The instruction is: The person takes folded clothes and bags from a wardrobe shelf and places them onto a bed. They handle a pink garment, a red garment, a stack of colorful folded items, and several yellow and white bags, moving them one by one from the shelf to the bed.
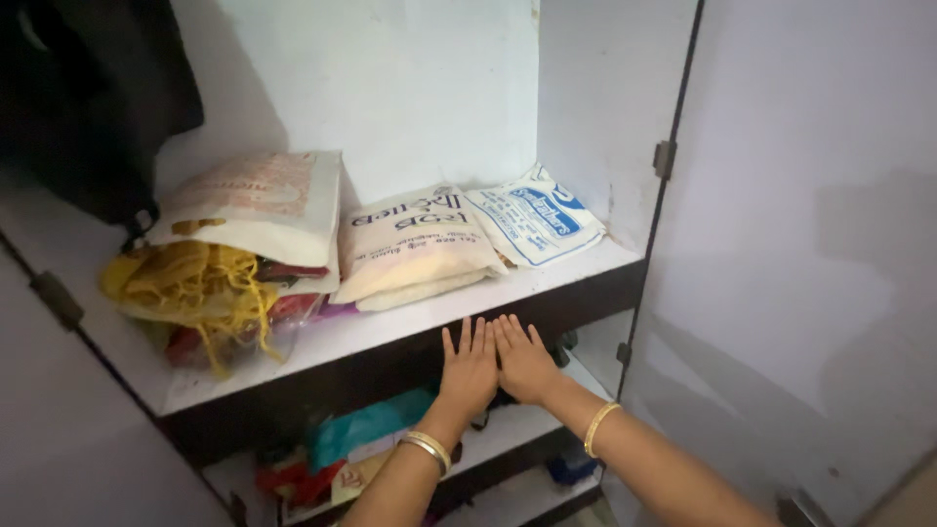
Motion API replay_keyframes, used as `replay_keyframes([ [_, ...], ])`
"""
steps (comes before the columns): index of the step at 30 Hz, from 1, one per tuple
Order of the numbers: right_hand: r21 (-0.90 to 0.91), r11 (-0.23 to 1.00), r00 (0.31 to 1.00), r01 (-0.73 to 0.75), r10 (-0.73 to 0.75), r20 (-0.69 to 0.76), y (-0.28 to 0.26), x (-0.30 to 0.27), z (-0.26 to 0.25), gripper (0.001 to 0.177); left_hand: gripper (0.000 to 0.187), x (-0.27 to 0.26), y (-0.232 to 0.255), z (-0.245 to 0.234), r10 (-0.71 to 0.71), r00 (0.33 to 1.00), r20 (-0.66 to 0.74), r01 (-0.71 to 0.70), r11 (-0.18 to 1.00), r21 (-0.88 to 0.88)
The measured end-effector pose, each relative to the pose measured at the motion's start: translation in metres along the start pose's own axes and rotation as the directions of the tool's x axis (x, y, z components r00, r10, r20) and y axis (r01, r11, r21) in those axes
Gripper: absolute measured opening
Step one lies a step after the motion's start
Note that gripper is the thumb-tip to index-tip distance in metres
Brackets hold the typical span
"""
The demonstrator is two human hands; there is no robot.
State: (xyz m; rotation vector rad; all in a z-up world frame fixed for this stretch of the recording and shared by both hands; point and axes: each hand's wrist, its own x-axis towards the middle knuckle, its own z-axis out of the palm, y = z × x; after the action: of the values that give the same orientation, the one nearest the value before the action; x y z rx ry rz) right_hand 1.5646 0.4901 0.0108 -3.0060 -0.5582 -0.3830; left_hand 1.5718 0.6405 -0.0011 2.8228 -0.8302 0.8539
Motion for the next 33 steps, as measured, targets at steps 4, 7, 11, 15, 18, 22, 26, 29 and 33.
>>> replay_keyframes([
  [4,0.034,0.999,0.998,0.01,-0.008,-0.065,0.029,0.043,0.02,0.077,0.07,0.037,-0.015,0.024,0.018,0.999,0.049,-0.024,0.991,0.133],
  [7,0.054,0.997,0.998,0.049,-0.046,-0.05,0.065,0.079,0.027,0.079,0.066,0.08,-0.027,0.05,0.045,0.999,0.006,-0.045,0.972,0.23],
  [11,0.013,1.0,0.999,0.015,-0.014,-0.051,0.124,0.126,0.034,0.078,0.064,0.147,-0.035,0.089,0.122,0.984,-0.127,-0.094,0.974,0.207],
  [15,-0.002,1.0,0.999,0.007,-0.007,-0.041,0.192,0.166,0.036,0.074,0.07,0.22,-0.028,0.124,0.085,0.995,0.051,-0.089,0.992,0.091],
  [18,-0.015,1.0,1.0,-0.015,0.015,0.001,0.226,0.184,0.028,0.077,0.068,0.258,-0.019,0.139,0.102,0.995,0.021,-0.105,0.978,0.182],
  [22,0.107,0.992,0.997,-0.073,0.071,0.028,0.262,0.201,0.026,0.084,0.082,0.301,-0.022,0.154,-0.036,0.955,0.296,0.036,0.999,0.006],
  [26,0.162,0.953,0.966,-0.254,0.259,-0.011,0.316,0.228,0.037,0.087,0.089,0.311,-0.08,0.18,-0.32,0.887,0.334,0.41,0.877,-0.251],
  [29,0.121,0.916,0.916,-0.382,0.393,-0.085,0.372,0.247,0.055,0.086,0.092,0.324,-0.091,0.199,-0.458,0.82,0.345,0.565,0.747,-0.351],
  [33,0.197,0.865,0.851,-0.462,0.495,-0.175,0.414,0.273,0.067,0.083,0.093,0.331,-0.096,0.209,-0.547,0.797,0.258,0.596,0.639,-0.486],
])
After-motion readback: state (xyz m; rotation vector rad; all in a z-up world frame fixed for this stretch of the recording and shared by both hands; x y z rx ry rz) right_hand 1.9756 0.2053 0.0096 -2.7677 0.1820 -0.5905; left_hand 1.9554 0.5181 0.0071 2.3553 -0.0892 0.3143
